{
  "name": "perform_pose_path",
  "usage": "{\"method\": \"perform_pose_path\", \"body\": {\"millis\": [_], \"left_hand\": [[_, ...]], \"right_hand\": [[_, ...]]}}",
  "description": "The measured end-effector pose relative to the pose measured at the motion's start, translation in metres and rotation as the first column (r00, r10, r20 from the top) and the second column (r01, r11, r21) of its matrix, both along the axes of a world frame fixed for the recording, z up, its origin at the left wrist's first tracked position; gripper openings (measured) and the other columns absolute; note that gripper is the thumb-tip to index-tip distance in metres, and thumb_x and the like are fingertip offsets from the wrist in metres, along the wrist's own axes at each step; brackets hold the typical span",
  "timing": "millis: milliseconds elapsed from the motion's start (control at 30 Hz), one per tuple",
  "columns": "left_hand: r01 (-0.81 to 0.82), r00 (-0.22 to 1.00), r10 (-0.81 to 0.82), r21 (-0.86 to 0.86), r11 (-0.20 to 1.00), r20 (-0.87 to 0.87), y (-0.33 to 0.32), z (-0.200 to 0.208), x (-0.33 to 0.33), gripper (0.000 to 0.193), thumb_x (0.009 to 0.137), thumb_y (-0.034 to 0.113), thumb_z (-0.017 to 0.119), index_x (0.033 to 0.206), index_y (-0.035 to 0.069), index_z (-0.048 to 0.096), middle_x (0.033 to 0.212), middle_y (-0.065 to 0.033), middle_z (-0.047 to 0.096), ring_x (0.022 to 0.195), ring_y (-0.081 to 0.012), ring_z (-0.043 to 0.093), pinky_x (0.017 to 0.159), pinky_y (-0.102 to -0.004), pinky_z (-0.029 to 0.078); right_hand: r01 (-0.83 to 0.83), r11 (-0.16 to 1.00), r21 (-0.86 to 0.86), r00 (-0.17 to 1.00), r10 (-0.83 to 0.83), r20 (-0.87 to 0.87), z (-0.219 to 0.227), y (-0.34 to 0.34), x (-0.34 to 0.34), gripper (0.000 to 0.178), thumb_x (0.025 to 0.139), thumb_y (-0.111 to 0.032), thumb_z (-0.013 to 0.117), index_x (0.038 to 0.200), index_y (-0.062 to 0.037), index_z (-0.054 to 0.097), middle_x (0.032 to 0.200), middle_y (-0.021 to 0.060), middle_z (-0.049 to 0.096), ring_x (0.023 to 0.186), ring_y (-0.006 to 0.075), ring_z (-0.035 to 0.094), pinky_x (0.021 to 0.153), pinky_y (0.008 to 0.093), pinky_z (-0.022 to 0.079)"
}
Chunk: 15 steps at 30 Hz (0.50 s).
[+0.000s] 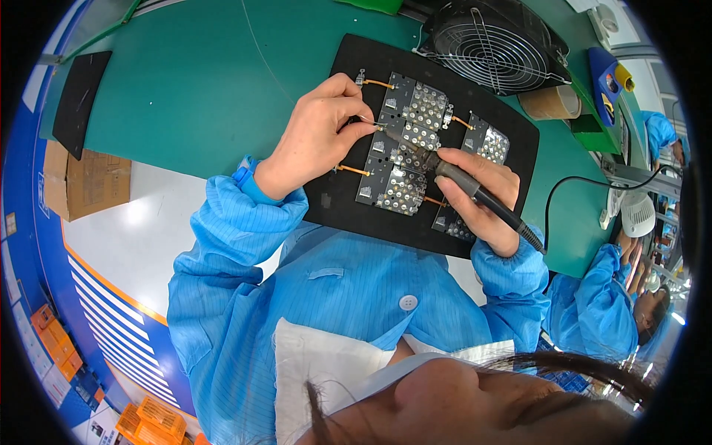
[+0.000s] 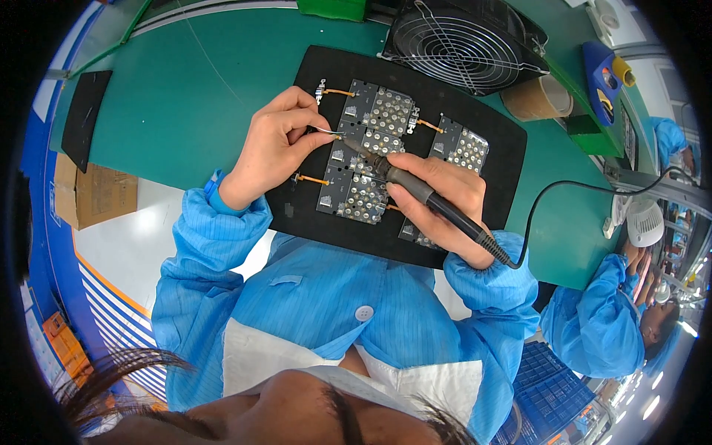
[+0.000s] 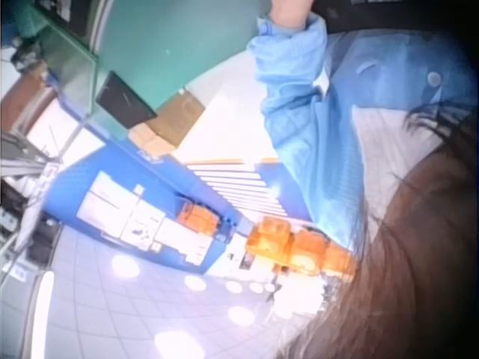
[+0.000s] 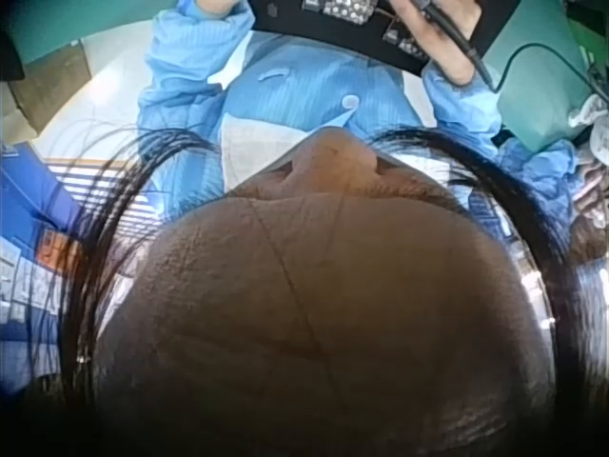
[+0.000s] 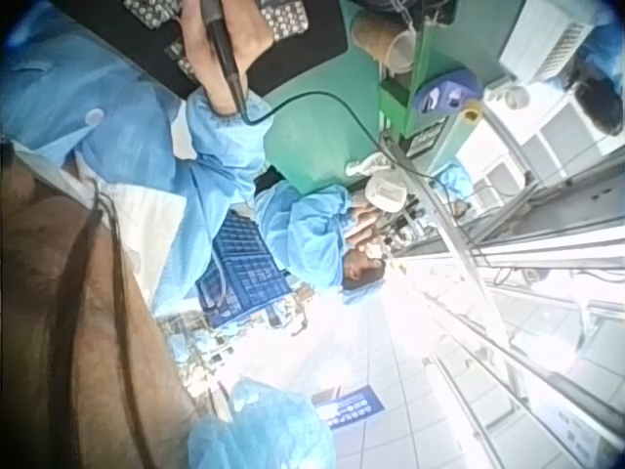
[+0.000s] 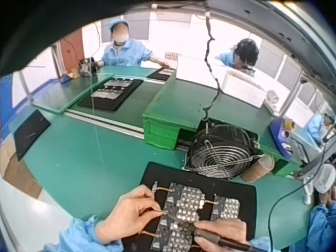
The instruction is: The person solders components and wires onto printed circuit boards using a soldering iron and solder wire.
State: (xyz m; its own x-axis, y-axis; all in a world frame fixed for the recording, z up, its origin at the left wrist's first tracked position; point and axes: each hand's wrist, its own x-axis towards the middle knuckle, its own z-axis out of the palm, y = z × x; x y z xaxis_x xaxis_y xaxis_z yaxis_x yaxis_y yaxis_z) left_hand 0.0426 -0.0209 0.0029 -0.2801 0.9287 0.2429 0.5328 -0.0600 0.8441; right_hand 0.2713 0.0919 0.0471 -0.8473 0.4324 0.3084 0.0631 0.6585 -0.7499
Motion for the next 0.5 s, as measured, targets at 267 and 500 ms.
{"method": "perform_pose_path", "body": {"millis": [267,500], "left_hand": [[-0.002,1.000,0.002,0.002,1.000,-0.003,0.0001,-0.0005,0.0001,0.010,0.076,0.001,0.074,0.083,-0.002,0.068,0.089,-0.0097,0.056,0.071,-0.0256,0.057,0.062,-0.0353,0.046],[-0.005,1.000,0.005,0.015,1.000,0.002,0.0000,-0.0009,0.0003,0.010,0.076,0.001,0.074,0.083,-0.002,0.068,0.088,-0.0096,0.056,0.070,-0.0252,0.057,0.062,-0.0353,0.046]], "right_hand": [[0.015,1.000,-0.006,1.000,-0.015,-0.001,-0.0006,-0.0006,0.0000,0.032,0.080,-0.009,0.074,0.110,0.0007,0.068,0.075,0.0133,0.069,0.059,0.0178,0.067,0.053,0.0263,0.050],[0.001,1.000,-0.016,1.000,0.000,0.025,0.0013,-0.0002,0.0013,0.032,0.081,-0.010,0.074,0.110,0.0003,0.068,0.077,0.0134,0.070,0.061,0.0179,0.068,0.054,0.0262,0.051]]}}
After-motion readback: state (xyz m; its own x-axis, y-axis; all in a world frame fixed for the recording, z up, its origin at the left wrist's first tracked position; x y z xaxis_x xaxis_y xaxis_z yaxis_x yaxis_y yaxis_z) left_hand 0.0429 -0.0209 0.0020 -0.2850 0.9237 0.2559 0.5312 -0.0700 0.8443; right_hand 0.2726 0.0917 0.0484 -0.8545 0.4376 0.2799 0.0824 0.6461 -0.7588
